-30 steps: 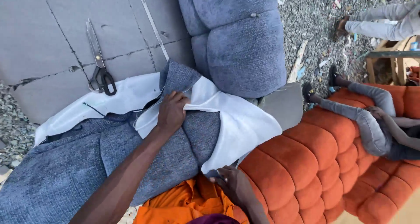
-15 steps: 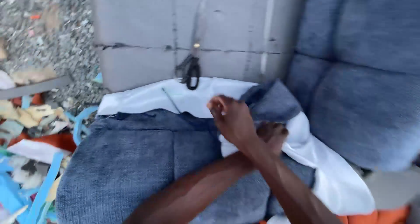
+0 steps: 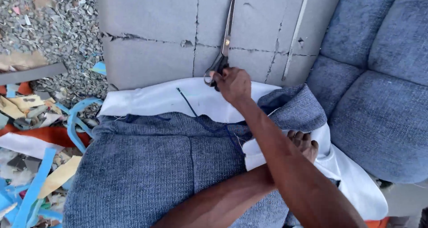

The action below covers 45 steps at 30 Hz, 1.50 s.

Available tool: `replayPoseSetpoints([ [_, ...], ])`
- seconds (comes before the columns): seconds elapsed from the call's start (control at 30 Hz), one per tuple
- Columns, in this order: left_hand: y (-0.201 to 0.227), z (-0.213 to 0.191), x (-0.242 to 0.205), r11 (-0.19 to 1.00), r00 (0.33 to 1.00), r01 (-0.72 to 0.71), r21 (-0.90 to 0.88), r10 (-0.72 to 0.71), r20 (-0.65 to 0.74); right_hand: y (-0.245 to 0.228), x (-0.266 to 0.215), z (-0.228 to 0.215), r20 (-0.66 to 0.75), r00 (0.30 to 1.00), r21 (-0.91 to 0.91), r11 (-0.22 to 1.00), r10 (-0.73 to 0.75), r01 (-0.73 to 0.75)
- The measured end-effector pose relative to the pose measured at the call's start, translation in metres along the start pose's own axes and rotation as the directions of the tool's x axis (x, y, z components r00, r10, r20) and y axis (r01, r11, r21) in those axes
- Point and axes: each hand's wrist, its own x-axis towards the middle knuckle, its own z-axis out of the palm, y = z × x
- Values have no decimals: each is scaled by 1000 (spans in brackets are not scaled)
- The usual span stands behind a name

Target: Trimming excess fabric and lining material from a sofa during the reupholstery process using scissors.

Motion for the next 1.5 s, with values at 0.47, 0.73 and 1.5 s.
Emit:
replayPoseSetpoints([
  [0.47,148,29,56,936,932,-326,-131,342,122,-42,-245,-254,184,940,920,288,286,-267],
  [0.73,155,5,70,915,905,-372,-158,396,158,-34,-511,-263,226,569,946,-39,790,-322],
  [1.5,159,20,65,846,846,-498,-192,522,106,-18,-476,-201,291,386,843,-44,875,-536],
])
